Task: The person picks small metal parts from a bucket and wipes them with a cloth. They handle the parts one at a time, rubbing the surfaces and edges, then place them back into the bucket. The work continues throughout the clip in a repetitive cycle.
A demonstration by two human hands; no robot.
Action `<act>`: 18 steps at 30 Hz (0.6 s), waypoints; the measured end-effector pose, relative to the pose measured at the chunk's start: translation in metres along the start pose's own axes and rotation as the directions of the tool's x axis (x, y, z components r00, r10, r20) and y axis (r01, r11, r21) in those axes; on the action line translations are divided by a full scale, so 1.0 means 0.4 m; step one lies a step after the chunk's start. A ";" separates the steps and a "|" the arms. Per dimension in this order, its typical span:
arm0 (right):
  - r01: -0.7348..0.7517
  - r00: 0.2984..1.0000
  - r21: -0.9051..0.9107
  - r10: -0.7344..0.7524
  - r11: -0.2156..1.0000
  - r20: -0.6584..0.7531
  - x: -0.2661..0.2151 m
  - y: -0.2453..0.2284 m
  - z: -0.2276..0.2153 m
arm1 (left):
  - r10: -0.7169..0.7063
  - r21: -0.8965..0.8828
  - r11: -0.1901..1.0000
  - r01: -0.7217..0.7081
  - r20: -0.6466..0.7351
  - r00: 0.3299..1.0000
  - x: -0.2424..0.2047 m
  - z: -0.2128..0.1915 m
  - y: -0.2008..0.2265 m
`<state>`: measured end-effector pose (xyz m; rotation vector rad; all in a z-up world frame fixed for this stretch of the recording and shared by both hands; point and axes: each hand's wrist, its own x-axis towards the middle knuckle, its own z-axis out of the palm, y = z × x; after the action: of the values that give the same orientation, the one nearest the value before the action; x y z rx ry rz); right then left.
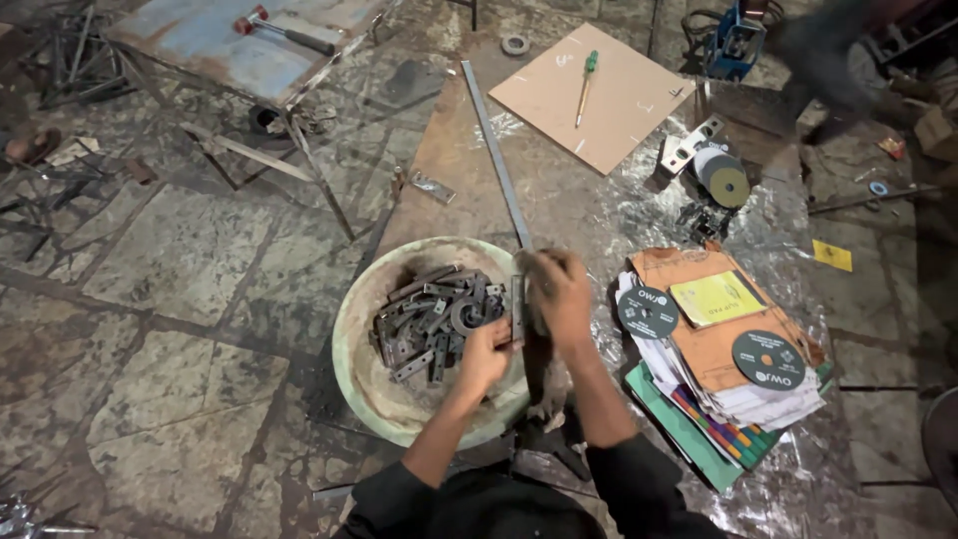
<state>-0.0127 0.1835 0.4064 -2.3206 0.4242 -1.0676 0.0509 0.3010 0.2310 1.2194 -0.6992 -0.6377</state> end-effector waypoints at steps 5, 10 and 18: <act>-0.170 0.982 0.145 0.179 0.975 -0.054 -0.033 0.129 0.001 | -0.174 -0.288 0.941 0.177 0.037 0.984 -0.010 -0.006 0.229; -0.167 0.986 0.366 0.164 0.916 0.039 -0.102 0.091 0.045 | -0.184 -0.327 0.930 0.169 -0.015 0.983 0.022 -0.007 0.129; -0.126 0.992 0.225 0.120 0.966 0.040 -0.095 -0.003 0.035 | -0.393 -0.483 0.837 0.256 -0.205 0.896 0.008 -0.011 0.178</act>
<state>-0.0259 0.2078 0.3768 -2.0768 0.4080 -0.9707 0.0610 0.3176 0.2997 0.9766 -0.0679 -0.8256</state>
